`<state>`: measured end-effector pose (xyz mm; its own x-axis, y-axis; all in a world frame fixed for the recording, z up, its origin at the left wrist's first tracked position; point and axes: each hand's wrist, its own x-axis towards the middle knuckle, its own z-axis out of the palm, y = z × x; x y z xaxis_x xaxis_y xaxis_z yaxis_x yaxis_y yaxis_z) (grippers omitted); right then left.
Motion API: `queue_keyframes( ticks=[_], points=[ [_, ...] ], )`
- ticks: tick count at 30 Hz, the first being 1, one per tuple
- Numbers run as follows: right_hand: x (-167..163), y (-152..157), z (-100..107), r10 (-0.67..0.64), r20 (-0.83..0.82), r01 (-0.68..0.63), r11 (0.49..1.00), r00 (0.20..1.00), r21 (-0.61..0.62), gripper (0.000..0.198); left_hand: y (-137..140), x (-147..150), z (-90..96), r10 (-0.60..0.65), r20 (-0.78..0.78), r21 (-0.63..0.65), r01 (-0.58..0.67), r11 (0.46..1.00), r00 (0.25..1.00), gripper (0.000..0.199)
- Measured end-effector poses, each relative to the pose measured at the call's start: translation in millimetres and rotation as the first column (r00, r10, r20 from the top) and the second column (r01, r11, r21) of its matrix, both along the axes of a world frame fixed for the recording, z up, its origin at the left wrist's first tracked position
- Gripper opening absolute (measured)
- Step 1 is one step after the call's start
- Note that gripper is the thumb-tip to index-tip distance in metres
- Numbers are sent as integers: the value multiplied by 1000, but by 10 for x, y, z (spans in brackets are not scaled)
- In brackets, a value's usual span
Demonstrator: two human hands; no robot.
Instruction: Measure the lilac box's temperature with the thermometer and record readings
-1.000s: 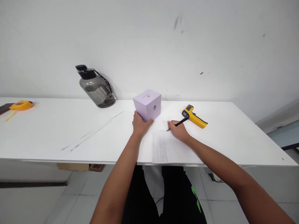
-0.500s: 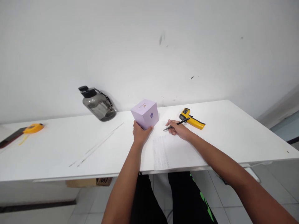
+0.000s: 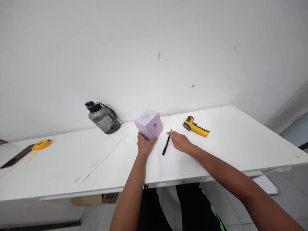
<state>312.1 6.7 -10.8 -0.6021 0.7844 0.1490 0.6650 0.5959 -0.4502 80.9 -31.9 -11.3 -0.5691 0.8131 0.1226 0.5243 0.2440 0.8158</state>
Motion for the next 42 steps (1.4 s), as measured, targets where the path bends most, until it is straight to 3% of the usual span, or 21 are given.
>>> queue_keyframes(
  ticks=[3, 5, 7, 10, 12, 16, 20, 25, 28, 31, 34, 37, 40, 42],
  points=[
    [17, -4, 74, 42, 49, -41, 999, 998, -15, 63, 11, -21, -29, -3, -9, 1, 3, 1000, 1000, 79],
    [70, 26, 157, 26, 64, -29, 998, 998, 48, 61, 20, -38, -56, -9, -4, 10, 9, 1000, 1000, 82],
    [172, 94, 240, -61, 84, 48, 987, 995, 150, 56, 29, -55, -86, -20, 2, 28, 20, 999, 1000, 84],
    [408, 241, 308, -336, 124, 303, 926, 934, 223, 57, 40, -79, -127, -33, -3, 54, 33, 998, 999, 85],
    [579, 337, 310, -444, 209, 406, 891, 871, 204, 63, 45, -89, -144, -42, -8, 68, 42, 997, 999, 86],
    [802, 451, 302, -507, 362, 536, 844, 783, 23, 63, 51, -84, -154, -43, 9, 84, 43, 996, 999, 90],
    [817, 462, 337, -510, 371, 571, 818, 776, -70, 55, 51, -60, -154, -29, 29, 103, 26, 994, 999, 92],
    [756, 389, 349, -503, 328, 542, 840, 800, -33, 40, 22, -23, -137, -57, 103, 166, 40, 985, 993, 87],
    [725, 349, 360, -497, 203, 515, 856, 844, -46, 46, 5, -5, -109, -54, 171, 160, 27, 987, 984, 81],
    [643, 297, 386, -481, -100, 476, 877, 871, -68, 55, -4, 4, -78, -49, 223, 151, 15, 988, 974, 76],
    [474, 175, 393, -406, -401, 443, 897, 821, -1, 67, -15, 10, -53, -64, 240, 125, 34, 992, 969, 68],
    [264, -28, 370, -331, -577, 396, 918, 747, -15, 75, -32, 26, -40, -96, 205, 118, 72, 990, 974, 66],
    [106, -230, 349, -246, -716, 193, 969, 653, -156, 64, -47, 43, -37, -125, 175, 136, 102, 985, 977, 72],
    [50, -315, 335, -215, -743, -26, 954, 633, -297, 54, -53, 50, -36, -137, 171, 146, 113, 983, 976, 74]
  ],
)
